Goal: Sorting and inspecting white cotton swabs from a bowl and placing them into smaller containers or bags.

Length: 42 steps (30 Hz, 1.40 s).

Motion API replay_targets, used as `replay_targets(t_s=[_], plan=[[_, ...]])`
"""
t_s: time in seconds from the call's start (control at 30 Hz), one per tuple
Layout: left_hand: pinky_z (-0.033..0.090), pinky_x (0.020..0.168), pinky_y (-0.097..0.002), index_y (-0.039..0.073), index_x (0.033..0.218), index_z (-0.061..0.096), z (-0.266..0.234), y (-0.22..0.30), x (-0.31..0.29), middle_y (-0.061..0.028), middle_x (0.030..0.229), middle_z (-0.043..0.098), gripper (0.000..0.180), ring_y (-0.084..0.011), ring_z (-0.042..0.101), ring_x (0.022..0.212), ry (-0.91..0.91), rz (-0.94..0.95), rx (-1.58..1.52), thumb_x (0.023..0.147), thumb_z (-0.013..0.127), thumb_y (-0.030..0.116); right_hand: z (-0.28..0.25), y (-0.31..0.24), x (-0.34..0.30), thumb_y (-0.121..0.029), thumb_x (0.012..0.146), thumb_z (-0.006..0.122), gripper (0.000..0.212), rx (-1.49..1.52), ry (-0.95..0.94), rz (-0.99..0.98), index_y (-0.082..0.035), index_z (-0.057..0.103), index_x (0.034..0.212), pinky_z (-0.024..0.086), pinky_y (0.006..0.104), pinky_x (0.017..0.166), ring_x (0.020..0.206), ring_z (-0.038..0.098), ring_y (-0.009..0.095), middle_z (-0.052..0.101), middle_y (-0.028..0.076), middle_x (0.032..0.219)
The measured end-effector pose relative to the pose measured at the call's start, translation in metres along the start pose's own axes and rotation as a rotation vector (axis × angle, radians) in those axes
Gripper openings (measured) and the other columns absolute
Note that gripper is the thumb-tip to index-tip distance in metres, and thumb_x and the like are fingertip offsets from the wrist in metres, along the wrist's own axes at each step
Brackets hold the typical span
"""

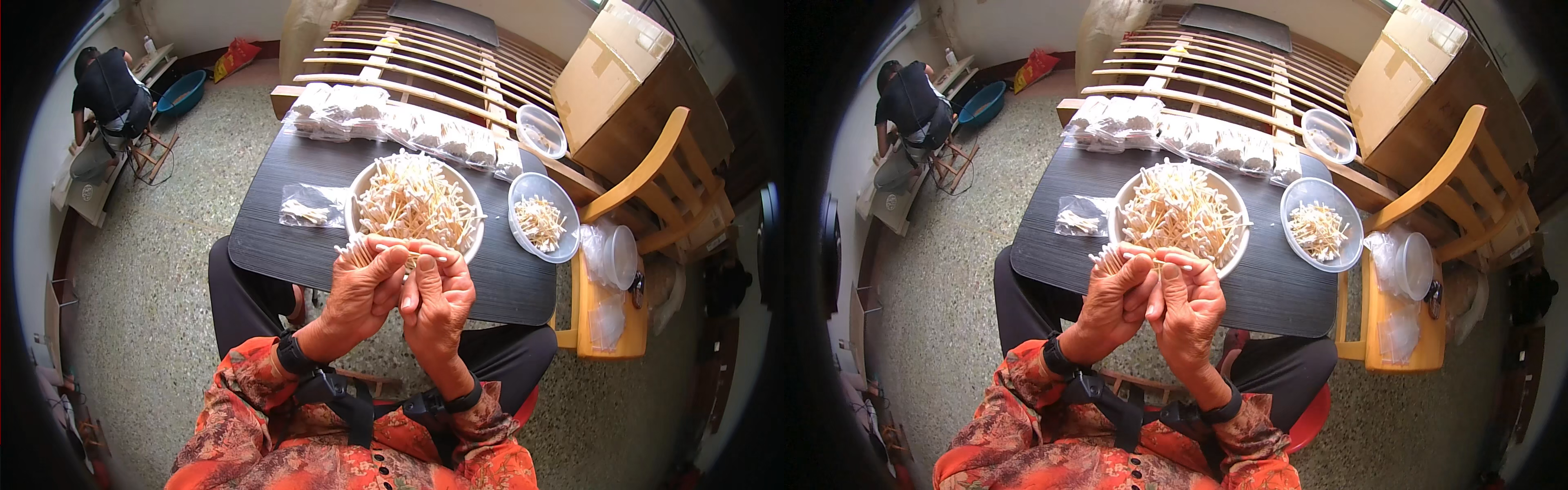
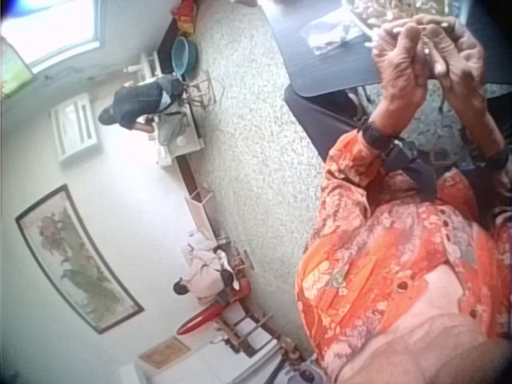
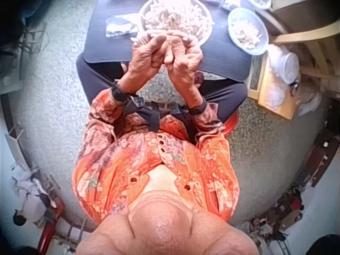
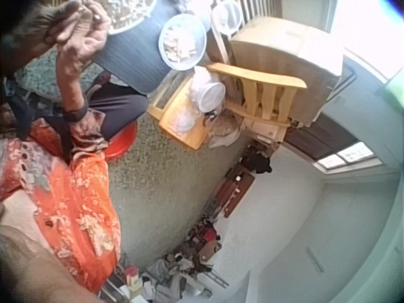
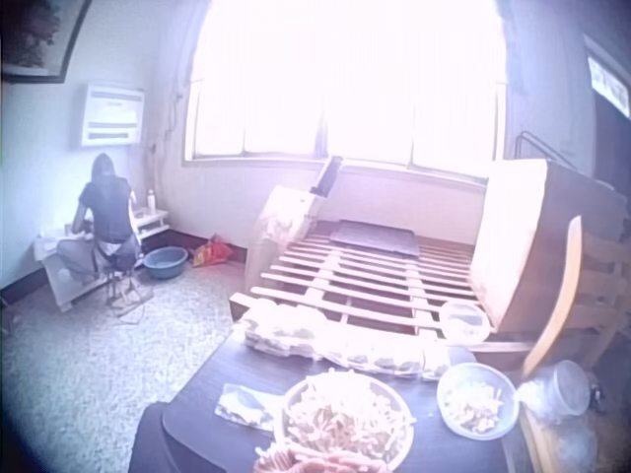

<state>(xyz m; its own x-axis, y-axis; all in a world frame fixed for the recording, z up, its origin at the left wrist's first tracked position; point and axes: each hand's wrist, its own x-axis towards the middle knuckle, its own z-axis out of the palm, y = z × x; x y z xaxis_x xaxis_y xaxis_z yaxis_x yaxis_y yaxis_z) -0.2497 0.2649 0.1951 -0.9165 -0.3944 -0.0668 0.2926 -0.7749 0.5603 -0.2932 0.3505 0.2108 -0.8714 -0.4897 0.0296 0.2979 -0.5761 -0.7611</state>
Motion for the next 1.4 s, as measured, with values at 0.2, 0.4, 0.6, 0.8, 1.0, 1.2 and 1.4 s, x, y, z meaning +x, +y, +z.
replay_targets(t_s=[0.2, 0.4, 0.6, 0.8, 1.0, 1.2, 1.4], plan=[[0.029, 0.033, -0.0193, 0.001, 0.095, 0.056, 0.002, 0.003, -0.001, 0.0008, 0.052, 0.041, 0.028, -0.0063, 0.034, 0.038, -0.043, -0.062, 0.022, 0.088, 0.056, 0.028, -0.005, 0.003, -0.001, -0.004, 0.09, 0.052, 0.01, -0.13, -0.043, -0.051, 0.002, 0.05, 0.098, 0.032, 0.0158, 0.037, 0.043, 0.041, 0.002, 0.063, 0.01, 0.088], [0.022, 0.033, -0.019, 0.002, 0.09, 0.057, 0.001, 0.006, 0.001, 0.0045, 0.051, 0.036, 0.028, -0.0043, 0.03, 0.038, 0.072, -0.052, -0.011, 0.09, 0.053, 0.029, -0.002, -0.004, 0.0, -0.004, 0.089, 0.053, 0.015, -0.243, -0.056, -0.007, 0.002, 0.049, 0.102, 0.036, 0.0159, 0.04, 0.043, 0.043, 0.003, 0.062, 0.01, 0.091], [0.026, 0.036, -0.0207, 0.009, 0.081, 0.045, -0.004, 0.022, 0.009, 0.0009, 0.06, 0.033, 0.029, -0.008, 0.033, 0.045, -0.011, -0.049, -0.146, 0.096, 0.038, 0.032, -0.021, -0.04, 0.02, -0.004, 0.085, 0.061, 0.018, -0.489, -0.064, -0.166, 0.001, 0.05, 0.098, 0.038, 0.0157, 0.047, 0.05, 0.046, 0.004, 0.058, 0.004, 0.079], [0.032, 0.036, -0.0216, 0.007, 0.084, 0.046, -0.003, 0.021, 0.012, -0.0022, 0.066, 0.04, 0.028, -0.0131, 0.044, 0.054, 0.047, -0.04, -0.165, 0.097, 0.035, 0.029, -0.051, -0.048, 0.039, 0.0, 0.078, 0.066, 0.008, -0.968, -0.124, -0.384, -0.001, 0.06, 0.083, 0.035, 0.0169, 0.051, 0.056, 0.045, 0.003, 0.056, -0.001, 0.072], [0.029, 0.034, -0.0205, 0.006, 0.088, 0.052, -0.009, 0.023, 0.012, 0.0001, 0.062, 0.038, 0.024, -0.0098, 0.04, 0.045, 0.038, -0.039, -0.218, 0.095, 0.044, 0.027, -0.052, -0.051, 0.045, 0.003, 0.072, 0.067, 0.011, -1.253, -0.182, -0.615, -0.001, 0.062, 0.081, 0.044, 0.0259, 0.054, 0.06, 0.056, 0.016, 0.059, 0.008, 0.075], [0.023, 0.033, -0.0193, 0.009, 0.082, 0.049, -0.005, 0.019, 0.008, 0.0038, 0.054, 0.027, 0.029, -0.0061, 0.03, 0.039, 0.062, -0.037, -0.098, 0.095, 0.042, 0.034, -0.056, -0.045, 0.05, 0.003, 0.071, 0.067, 0.012, -1.281, -0.091, -0.722, -0.001, 0.062, 0.081, 0.046, 0.0279, 0.055, 0.064, 0.058, 0.02, 0.06, 0.009, 0.076], [0.023, 0.033, -0.0193, 0.01, 0.08, 0.046, -0.006, 0.015, 0.008, 0.0043, 0.054, 0.026, 0.031, -0.0058, 0.028, 0.039, 0.071, -0.06, -0.014, 0.095, 0.04, 0.036, -0.048, -0.035, 0.057, 0.0, 0.07, 0.068, 0.013, -1.294, -0.088, -0.697, -0.002, 0.063, 0.082, 0.047, 0.0304, 0.058, 0.066, 0.059, 0.022, 0.059, 0.009, 0.076]])
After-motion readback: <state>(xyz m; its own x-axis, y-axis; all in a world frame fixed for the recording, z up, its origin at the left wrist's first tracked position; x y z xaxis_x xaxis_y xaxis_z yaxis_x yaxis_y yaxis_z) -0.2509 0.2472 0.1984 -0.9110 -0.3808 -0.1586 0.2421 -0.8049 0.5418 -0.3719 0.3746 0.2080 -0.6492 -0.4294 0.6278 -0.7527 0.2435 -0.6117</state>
